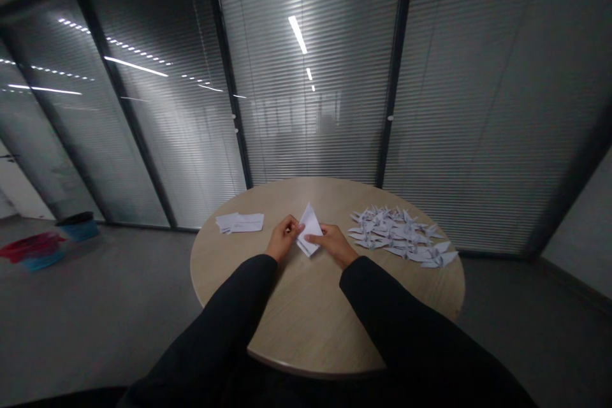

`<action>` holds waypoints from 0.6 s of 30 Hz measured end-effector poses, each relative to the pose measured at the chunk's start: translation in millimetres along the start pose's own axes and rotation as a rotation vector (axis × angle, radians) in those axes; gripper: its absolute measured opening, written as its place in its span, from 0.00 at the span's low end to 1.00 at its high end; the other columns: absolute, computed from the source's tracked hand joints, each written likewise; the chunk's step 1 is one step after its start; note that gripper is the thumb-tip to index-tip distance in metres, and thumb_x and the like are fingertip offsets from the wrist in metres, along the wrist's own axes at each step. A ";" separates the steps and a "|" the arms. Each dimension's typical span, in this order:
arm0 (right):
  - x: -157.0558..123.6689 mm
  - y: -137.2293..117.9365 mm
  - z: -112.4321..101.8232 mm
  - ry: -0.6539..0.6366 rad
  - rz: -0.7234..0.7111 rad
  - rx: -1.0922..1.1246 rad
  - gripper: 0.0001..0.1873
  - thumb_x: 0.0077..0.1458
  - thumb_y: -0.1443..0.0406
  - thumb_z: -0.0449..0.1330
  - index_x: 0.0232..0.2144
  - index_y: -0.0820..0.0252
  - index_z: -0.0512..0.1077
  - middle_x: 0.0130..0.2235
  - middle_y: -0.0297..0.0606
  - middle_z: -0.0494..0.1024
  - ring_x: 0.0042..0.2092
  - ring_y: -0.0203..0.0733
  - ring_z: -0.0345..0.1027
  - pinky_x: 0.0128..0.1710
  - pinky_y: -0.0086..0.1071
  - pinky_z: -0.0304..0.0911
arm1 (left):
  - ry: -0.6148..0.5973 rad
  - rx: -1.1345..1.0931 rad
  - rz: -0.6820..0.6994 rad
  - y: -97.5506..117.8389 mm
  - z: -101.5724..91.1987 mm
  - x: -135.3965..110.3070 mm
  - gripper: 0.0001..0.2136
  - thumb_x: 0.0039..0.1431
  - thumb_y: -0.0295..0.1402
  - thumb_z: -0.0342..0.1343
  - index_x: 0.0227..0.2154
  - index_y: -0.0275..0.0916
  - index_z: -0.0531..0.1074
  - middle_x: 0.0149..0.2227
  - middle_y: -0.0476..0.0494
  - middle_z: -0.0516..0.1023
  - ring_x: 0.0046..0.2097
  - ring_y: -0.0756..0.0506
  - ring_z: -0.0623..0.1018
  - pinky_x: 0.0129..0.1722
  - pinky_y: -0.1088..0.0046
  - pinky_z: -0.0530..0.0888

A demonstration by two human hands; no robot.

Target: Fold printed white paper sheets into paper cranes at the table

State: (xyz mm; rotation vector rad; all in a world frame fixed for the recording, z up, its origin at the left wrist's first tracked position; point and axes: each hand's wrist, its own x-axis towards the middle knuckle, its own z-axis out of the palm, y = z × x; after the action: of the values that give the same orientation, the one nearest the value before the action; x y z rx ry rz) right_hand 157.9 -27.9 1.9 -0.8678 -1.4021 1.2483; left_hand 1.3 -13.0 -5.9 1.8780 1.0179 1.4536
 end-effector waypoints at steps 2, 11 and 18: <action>0.0 -1.5 1.0 0.005 -0.014 0.001 0.17 0.29 0.62 0.68 0.26 0.67 0.74 0.25 0.35 0.75 0.26 0.36 0.65 0.29 0.30 0.59 | -0.023 -0.018 -0.006 -1.3 -1.1 0.3 0.14 0.51 0.43 0.54 0.22 0.38 0.62 0.23 0.53 0.62 0.27 0.52 0.62 0.29 0.76 0.59; 4.0 -0.4 -5.3 0.151 -0.084 -0.099 0.18 0.32 0.56 0.67 0.20 0.66 0.71 0.19 0.33 0.71 0.22 0.34 0.61 0.21 0.27 0.53 | -0.230 -0.108 -0.054 1.1 2.4 -3.1 0.15 0.49 0.44 0.56 0.22 0.37 0.63 0.23 0.52 0.64 0.28 0.51 0.64 0.30 0.75 0.60; 3.4 -1.7 -3.5 0.267 -0.083 -0.029 0.20 0.33 0.54 0.66 0.20 0.67 0.71 0.18 0.34 0.70 0.20 0.34 0.60 0.19 0.27 0.51 | -0.235 -0.154 -0.087 8.3 6.6 0.1 0.15 0.48 0.44 0.57 0.22 0.37 0.64 0.23 0.52 0.65 0.27 0.51 0.65 0.30 0.74 0.60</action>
State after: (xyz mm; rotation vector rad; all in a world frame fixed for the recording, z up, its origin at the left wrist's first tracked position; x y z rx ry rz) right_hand 160.7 -24.2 4.2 -0.9490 -1.2308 1.0111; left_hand 9.5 -17.5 -1.0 1.8199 0.8400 1.1930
